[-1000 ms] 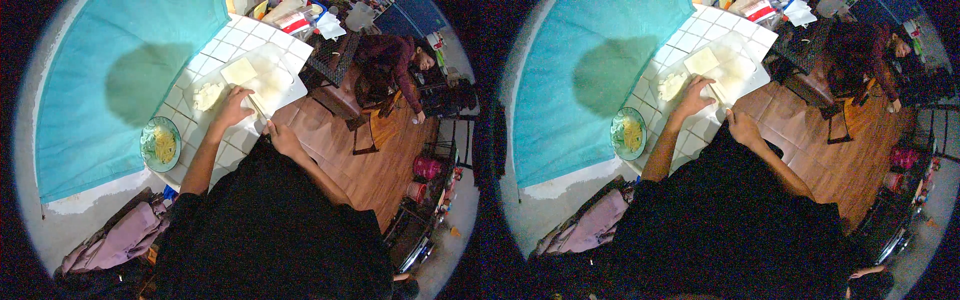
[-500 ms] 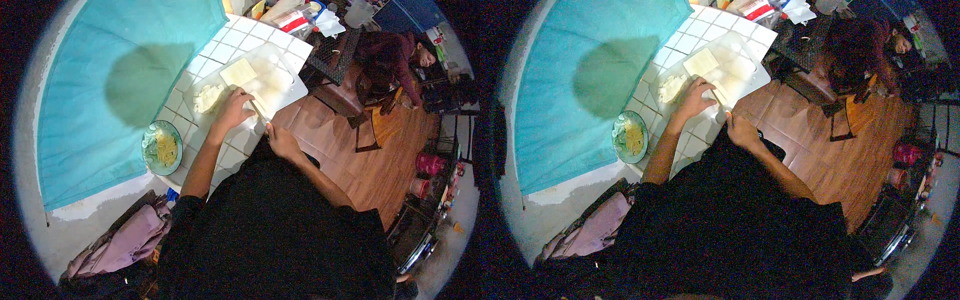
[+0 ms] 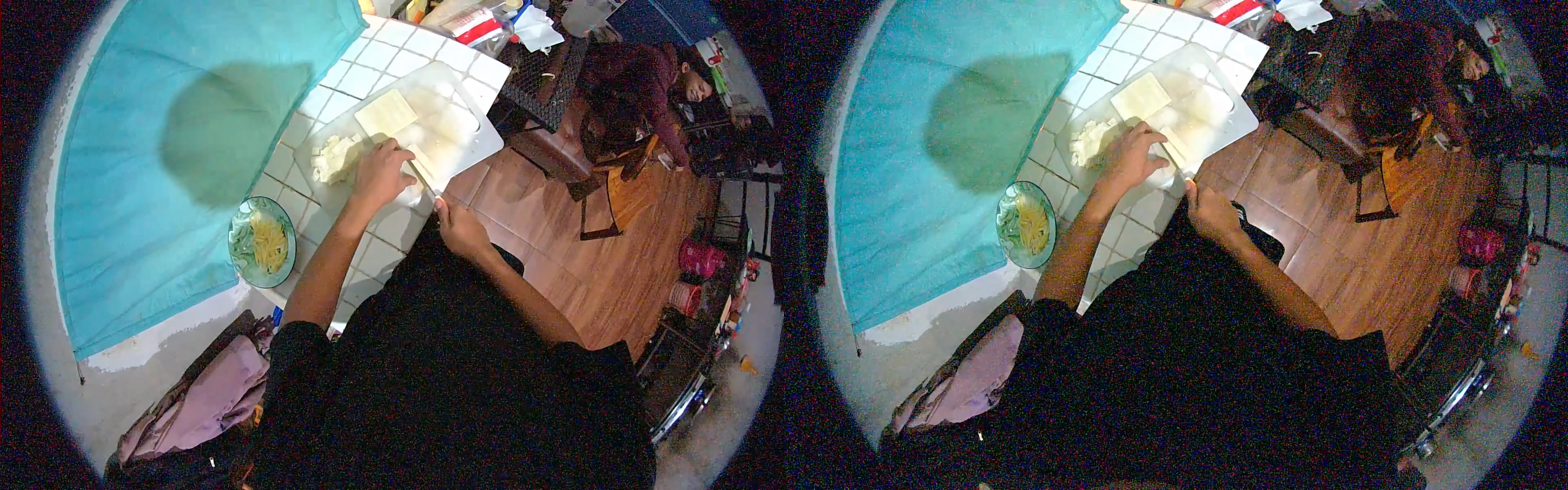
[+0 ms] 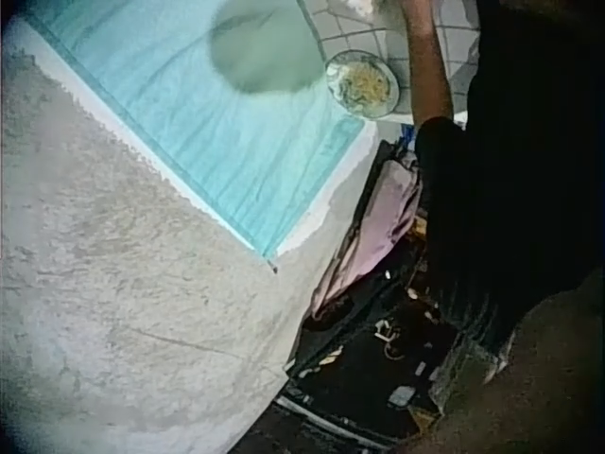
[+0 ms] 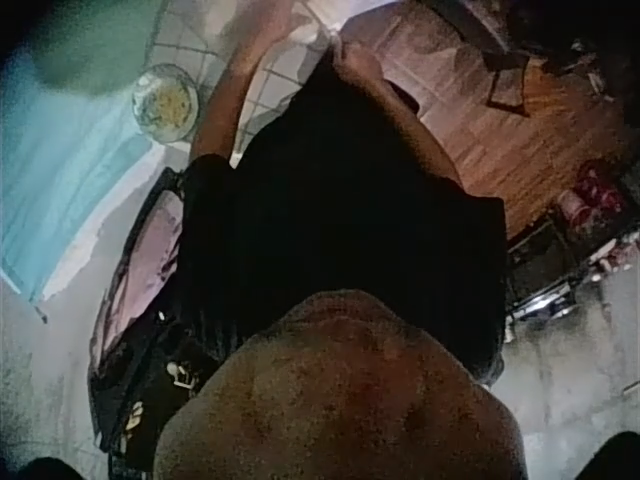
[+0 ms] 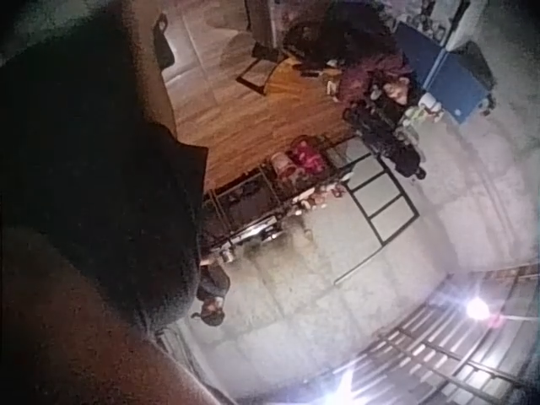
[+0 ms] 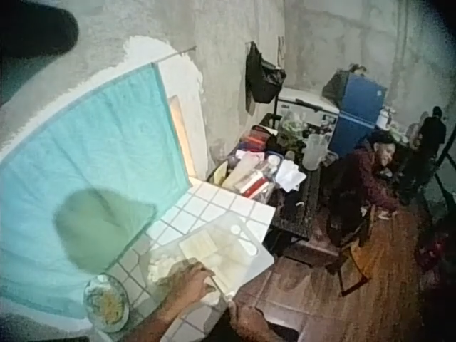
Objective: Cutting blocks of white food, such as tofu or cheese, on a cutting board using a knife.
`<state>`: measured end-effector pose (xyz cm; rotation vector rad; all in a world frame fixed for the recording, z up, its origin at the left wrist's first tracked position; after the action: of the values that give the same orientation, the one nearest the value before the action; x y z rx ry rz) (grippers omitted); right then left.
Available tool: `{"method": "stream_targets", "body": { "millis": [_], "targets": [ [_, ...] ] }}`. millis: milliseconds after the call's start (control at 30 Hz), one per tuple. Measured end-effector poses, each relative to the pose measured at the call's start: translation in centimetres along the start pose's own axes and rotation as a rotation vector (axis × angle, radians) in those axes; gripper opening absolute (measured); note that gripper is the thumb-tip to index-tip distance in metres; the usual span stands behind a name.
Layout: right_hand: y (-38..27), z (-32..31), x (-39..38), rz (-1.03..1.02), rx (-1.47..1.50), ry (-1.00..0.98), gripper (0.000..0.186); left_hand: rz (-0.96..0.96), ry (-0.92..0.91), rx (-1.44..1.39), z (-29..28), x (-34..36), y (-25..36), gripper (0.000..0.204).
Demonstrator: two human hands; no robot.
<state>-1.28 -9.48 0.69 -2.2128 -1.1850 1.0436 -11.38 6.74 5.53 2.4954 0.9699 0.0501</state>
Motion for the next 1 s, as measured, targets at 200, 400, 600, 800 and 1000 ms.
{"method": "stream_targets", "body": {
  "millis": [200,400,600,800,1000],
  "targets": [
    [0.4,-0.1,0.6,-0.018,-0.006,-0.013,0.07,-0.043,-0.013,0.076,-0.5,0.1,0.6,0.046],
    [0.5,-0.3,-0.7,0.04,-0.103,-0.054,0.056,-0.018,-0.086,0.202,0.4,1.0,0.7,0.047],
    [0.0,-1.2,-0.9,0.019,-0.044,-0.094,0.056,-0.038,-0.056,0.188,0.1,0.6,1.0,0.047],
    [1.1,-1.7,-2.3,-0.015,-0.005,-0.101,0.056,-0.067,-0.064,0.139,0.6,0.6,0.3,0.046],
    [1.8,-2.5,-3.6,0.071,-0.03,-0.179,0.056,-0.113,0.007,-0.037,0.7,-0.1,-0.6,0.051]
  ]
}}
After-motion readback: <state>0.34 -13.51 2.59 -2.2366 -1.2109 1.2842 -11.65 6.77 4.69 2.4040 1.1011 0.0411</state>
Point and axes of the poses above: each hand's wrist, its own x-axis towards the middle knuckle, its own z-axis out of the palm, y = z × x, the point moved 5 cm from there along x, towards the middle knuckle
